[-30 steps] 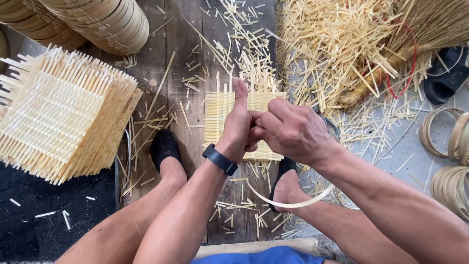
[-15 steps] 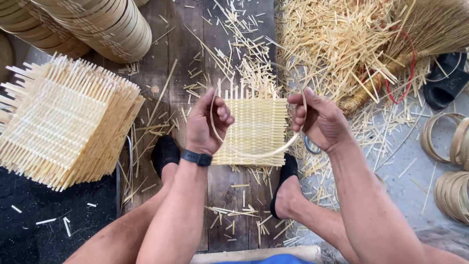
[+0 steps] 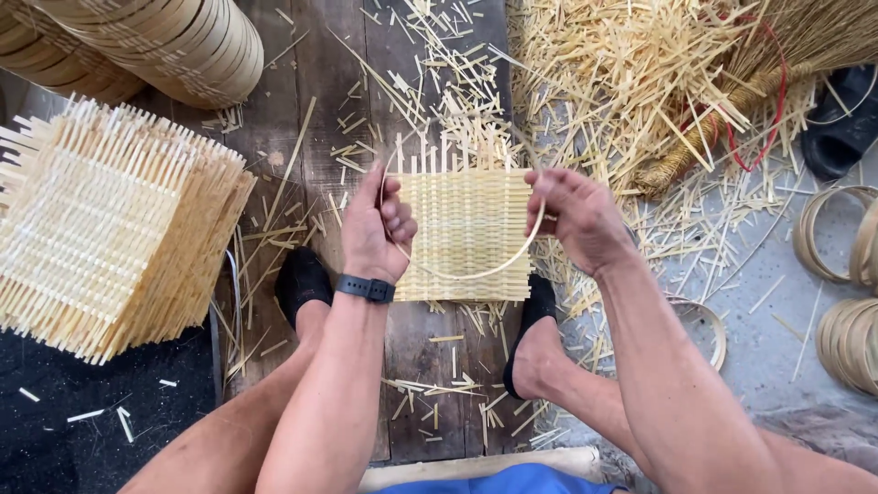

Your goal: The recorder is weaving and assembling bamboo baskets from thin bamboo strips, including trimming edges with scissors and sweeping the work area.

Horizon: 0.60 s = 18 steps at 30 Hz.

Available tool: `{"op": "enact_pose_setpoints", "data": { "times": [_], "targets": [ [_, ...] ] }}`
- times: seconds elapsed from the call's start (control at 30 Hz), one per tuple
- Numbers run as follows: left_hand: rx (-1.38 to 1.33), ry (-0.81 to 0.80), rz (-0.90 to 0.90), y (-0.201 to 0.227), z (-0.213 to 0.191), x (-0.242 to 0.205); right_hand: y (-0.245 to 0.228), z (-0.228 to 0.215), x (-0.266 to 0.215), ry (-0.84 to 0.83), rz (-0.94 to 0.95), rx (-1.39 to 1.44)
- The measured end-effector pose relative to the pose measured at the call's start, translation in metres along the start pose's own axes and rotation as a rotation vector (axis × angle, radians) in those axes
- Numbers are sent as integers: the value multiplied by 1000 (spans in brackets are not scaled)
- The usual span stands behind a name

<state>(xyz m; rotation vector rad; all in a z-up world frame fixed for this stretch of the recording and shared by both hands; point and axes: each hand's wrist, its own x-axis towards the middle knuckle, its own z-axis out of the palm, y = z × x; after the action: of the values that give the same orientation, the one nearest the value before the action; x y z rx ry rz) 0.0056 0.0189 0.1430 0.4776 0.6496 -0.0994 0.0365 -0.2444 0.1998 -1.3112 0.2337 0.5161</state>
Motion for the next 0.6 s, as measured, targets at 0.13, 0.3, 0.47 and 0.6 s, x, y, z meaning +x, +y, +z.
{"op": "enact_pose_setpoints", "data": {
  "times": [0.13, 0.3, 0.47, 0.6],
  "targets": [
    [76, 129, 126, -25, -11, -5, 41, -15, 15, 118, -1, -115],
    [1027, 310, 631, -64, -96, 40, 110, -38, 46, 382, -45, -536],
    [1538, 369, 600, -50, -101, 45, 144, -34, 52, 433, -222, -874],
    [1558, 420, 468, -50, -101, 51, 139, -29, 53, 498, -187, -944]
  ]
}}
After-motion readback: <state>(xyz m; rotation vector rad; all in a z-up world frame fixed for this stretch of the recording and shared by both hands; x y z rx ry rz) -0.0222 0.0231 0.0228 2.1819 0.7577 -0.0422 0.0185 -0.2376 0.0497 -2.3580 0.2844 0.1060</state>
